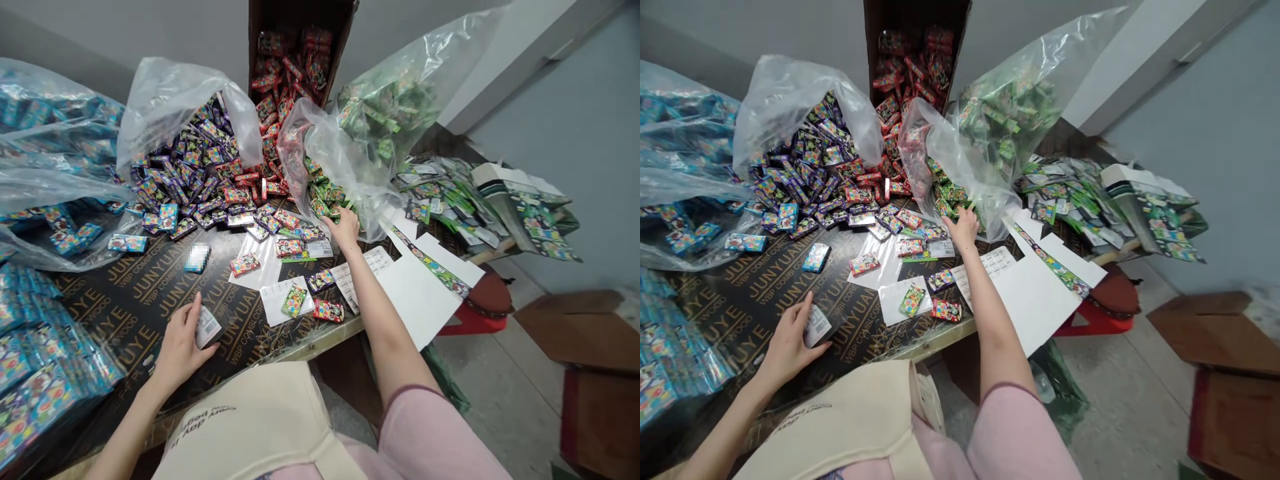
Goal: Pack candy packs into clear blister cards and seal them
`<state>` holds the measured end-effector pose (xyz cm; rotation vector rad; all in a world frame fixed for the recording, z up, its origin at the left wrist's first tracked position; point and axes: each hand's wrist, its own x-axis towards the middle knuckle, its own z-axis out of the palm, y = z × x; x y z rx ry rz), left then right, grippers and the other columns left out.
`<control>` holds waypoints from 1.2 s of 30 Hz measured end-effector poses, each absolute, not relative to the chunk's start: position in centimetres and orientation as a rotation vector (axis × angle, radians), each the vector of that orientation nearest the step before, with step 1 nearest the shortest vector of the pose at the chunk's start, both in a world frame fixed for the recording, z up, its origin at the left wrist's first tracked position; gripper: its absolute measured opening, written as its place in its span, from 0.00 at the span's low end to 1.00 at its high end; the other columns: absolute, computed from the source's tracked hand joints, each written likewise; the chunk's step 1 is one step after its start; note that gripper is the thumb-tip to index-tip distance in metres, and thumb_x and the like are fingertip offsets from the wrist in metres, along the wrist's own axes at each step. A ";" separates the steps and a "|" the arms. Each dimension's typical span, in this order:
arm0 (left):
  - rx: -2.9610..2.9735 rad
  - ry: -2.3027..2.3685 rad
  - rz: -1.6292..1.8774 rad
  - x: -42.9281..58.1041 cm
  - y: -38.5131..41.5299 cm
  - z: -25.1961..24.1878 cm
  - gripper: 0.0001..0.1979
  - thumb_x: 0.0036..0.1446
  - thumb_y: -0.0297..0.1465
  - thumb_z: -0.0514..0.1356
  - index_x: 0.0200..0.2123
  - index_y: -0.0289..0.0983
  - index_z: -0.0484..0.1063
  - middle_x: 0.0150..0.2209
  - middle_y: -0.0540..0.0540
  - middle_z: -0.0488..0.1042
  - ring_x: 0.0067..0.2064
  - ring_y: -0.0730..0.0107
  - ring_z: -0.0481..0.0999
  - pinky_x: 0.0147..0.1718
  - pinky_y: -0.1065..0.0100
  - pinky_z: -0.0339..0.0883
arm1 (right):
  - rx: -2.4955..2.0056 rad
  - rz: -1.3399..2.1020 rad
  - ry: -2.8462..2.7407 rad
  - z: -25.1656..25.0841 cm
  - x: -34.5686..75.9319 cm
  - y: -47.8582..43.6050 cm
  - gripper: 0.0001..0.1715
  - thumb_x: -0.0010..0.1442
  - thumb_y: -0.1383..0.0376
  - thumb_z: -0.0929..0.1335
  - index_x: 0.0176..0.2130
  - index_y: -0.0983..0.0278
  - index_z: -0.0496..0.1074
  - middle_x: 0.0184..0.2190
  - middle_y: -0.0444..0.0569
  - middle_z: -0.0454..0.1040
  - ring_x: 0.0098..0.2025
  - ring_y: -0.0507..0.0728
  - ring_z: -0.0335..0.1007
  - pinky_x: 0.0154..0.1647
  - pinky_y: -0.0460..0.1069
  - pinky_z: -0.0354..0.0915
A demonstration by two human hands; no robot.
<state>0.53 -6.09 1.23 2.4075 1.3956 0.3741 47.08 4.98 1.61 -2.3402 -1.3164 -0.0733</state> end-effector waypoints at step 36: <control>1.749 1.440 0.604 -0.6 -3.1 3.0 0.33 0.45 0.47 0.64 0.52 0.35 0.70 0.45 0.39 0.74 0.47 0.54 0.71 0.48 0.56 0.62 | -1.234 0.443 -2.131 2.5 24.1 -4.2 0.41 0.45 0.54 0.72 0.57 0.59 0.62 0.49 0.53 0.72 0.51 0.66 0.65 0.53 0.60 0.52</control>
